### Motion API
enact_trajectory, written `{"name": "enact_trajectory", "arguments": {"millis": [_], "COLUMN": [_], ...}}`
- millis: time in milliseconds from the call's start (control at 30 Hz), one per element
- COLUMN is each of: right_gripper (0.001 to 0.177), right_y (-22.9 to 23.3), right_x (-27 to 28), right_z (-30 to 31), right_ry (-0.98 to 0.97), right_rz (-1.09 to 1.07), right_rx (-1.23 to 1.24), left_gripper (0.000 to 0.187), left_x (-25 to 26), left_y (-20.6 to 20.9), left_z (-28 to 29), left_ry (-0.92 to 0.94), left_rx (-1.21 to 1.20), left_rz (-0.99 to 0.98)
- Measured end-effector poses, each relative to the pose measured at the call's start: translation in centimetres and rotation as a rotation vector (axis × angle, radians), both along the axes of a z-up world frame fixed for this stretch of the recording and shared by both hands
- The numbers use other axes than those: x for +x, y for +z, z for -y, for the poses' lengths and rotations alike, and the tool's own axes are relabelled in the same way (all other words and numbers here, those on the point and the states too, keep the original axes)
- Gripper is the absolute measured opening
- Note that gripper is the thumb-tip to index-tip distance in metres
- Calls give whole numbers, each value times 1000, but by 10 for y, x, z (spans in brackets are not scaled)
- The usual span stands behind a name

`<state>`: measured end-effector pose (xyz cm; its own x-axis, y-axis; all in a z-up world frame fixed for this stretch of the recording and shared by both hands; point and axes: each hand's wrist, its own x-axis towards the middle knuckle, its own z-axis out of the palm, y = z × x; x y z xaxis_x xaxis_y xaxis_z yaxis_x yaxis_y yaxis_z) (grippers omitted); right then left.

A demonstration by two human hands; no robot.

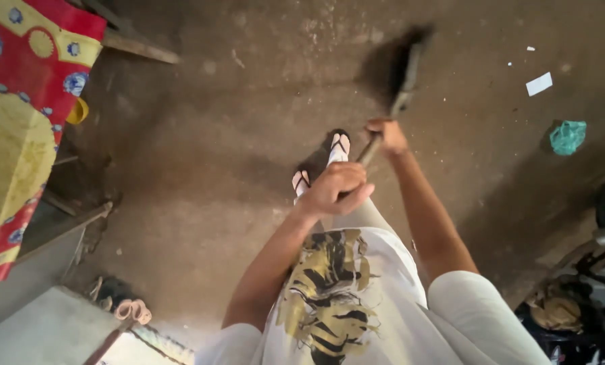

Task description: Sweeping the floor area around motorcycles using a broom.

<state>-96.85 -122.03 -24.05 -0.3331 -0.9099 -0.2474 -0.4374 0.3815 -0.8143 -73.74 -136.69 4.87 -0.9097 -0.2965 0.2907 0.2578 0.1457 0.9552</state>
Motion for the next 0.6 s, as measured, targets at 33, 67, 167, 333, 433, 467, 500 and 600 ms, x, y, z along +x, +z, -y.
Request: {"name": "enact_trajectory", "arguments": {"millis": [33, 67, 167, 333, 433, 467, 500, 600], "right_gripper": [35, 33, 36, 40, 29, 13, 8, 10], "right_y": [1, 2, 28, 125, 187, 180, 172, 136], "right_x": [-3, -5, 5, 104, 156, 168, 179, 178], "right_z": [1, 1, 37, 134, 185, 197, 211, 228], "right_ry": [10, 15, 50, -61, 112, 160, 209, 253], "right_rz": [7, -48, -101, -36, 87, 141, 194, 188], "right_rx": [4, 42, 77, -29, -291, -376, -464, -340], "left_gripper": [32, 30, 13, 21, 34, 37, 40, 46], "left_x": [1, 3, 34, 89, 91, 88, 85, 48], "left_y": [-10, -20, -48, 93, 154, 158, 162, 125], "left_z": [-1, -2, 21, 81, 84, 85, 86, 86], "left_ry": [10, 140, 361, 583, 492, 450, 408, 175], "left_rx": [4, 4, 179, 229, 111, 11, -93, -435], "left_rz": [7, -14, -38, 195, 10, -24, -60, 213]}}
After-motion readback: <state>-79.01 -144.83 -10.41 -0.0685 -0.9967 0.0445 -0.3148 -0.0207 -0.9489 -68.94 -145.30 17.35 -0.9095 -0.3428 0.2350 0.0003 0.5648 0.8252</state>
